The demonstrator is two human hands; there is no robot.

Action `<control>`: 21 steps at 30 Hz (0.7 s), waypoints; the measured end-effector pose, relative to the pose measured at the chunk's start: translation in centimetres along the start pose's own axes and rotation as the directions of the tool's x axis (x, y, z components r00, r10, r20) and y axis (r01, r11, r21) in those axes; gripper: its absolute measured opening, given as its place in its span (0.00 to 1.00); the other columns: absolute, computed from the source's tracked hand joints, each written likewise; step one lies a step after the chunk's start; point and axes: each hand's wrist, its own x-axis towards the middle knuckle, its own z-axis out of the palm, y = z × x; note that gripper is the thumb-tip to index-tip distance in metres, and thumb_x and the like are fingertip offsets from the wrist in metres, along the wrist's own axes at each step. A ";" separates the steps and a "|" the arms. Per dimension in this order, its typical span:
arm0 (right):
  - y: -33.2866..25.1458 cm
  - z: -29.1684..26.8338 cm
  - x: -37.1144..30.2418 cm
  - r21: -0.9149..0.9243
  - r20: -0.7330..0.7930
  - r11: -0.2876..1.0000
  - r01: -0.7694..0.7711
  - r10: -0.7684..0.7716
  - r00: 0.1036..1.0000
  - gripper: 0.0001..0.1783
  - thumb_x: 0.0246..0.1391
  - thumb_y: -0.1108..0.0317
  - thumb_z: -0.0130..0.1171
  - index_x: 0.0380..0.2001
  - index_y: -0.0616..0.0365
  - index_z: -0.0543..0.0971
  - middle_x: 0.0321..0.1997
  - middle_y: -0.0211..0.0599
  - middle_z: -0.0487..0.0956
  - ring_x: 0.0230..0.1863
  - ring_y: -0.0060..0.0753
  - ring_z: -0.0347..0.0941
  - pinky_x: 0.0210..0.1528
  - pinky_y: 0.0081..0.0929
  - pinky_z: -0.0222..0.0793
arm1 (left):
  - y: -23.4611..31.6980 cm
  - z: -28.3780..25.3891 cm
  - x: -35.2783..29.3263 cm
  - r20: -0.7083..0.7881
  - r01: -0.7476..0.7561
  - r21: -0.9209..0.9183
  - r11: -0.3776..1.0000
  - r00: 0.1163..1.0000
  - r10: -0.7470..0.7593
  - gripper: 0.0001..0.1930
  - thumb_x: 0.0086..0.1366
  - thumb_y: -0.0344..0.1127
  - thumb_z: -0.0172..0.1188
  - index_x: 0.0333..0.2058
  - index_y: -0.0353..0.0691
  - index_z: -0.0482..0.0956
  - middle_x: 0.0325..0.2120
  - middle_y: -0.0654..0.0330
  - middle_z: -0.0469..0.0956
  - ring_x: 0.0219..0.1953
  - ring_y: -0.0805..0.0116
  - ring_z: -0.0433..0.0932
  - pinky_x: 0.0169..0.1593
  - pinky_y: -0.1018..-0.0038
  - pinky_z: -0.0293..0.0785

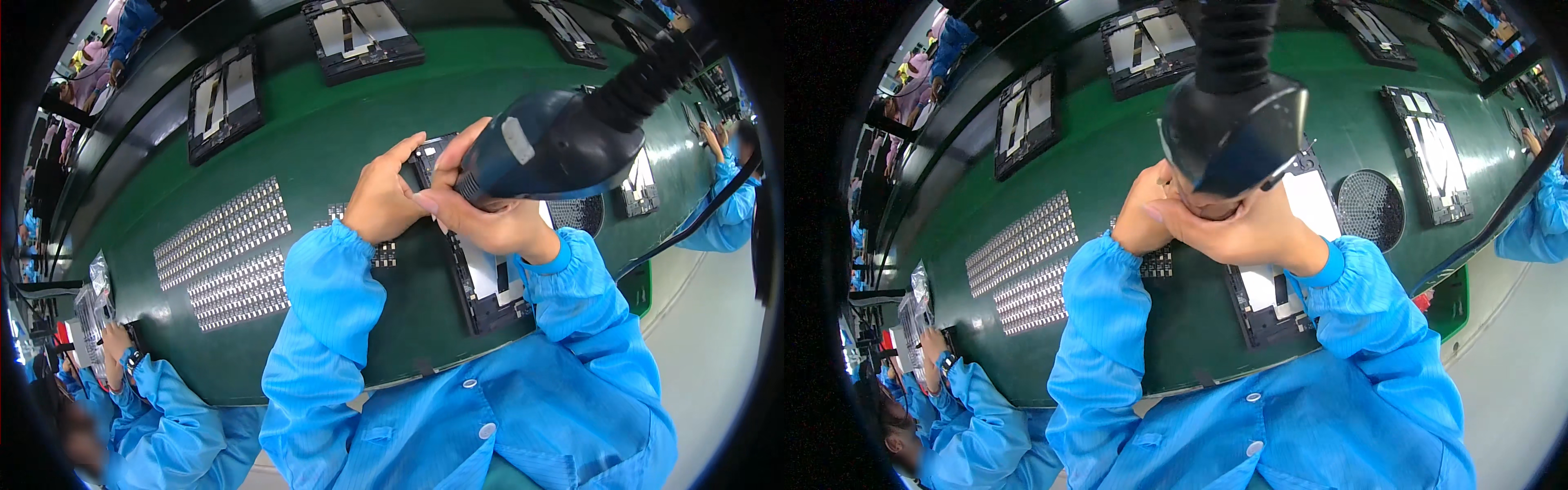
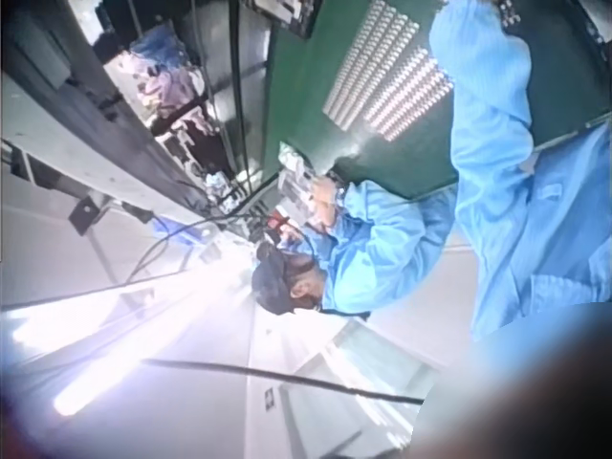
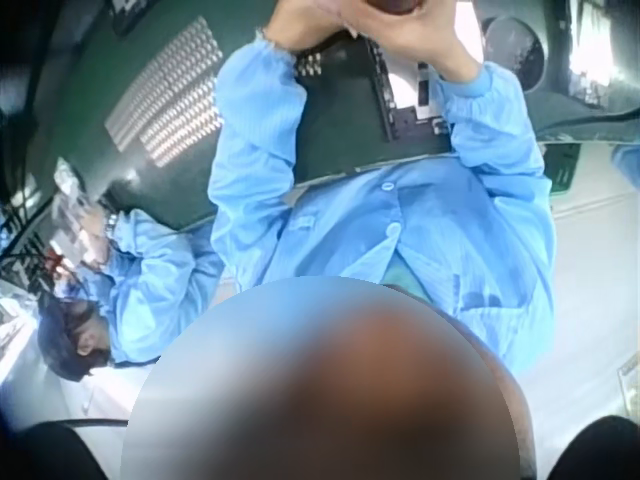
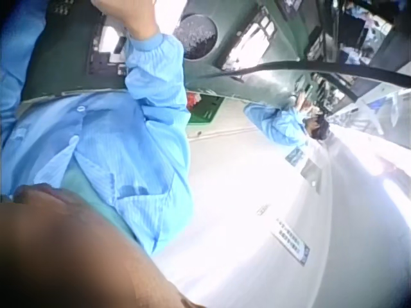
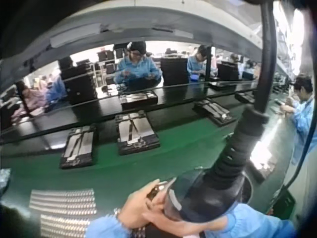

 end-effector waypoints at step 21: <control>-0.9 -16.5 -5.4 0.013 -0.597 0.996 -0.088 0.079 0.798 0.15 0.43 0.78 0.66 0.34 0.64 0.72 0.17 0.32 0.75 0.15 0.20 0.71 0.16 0.16 0.65 | 6.2 0.1 -0.1 0.043 0.299 0.114 0.948 0.951 -0.305 0.46 0.39 0.22 0.72 0.59 0.32 0.59 0.26 0.60 0.77 0.20 0.82 0.70 0.22 0.85 0.66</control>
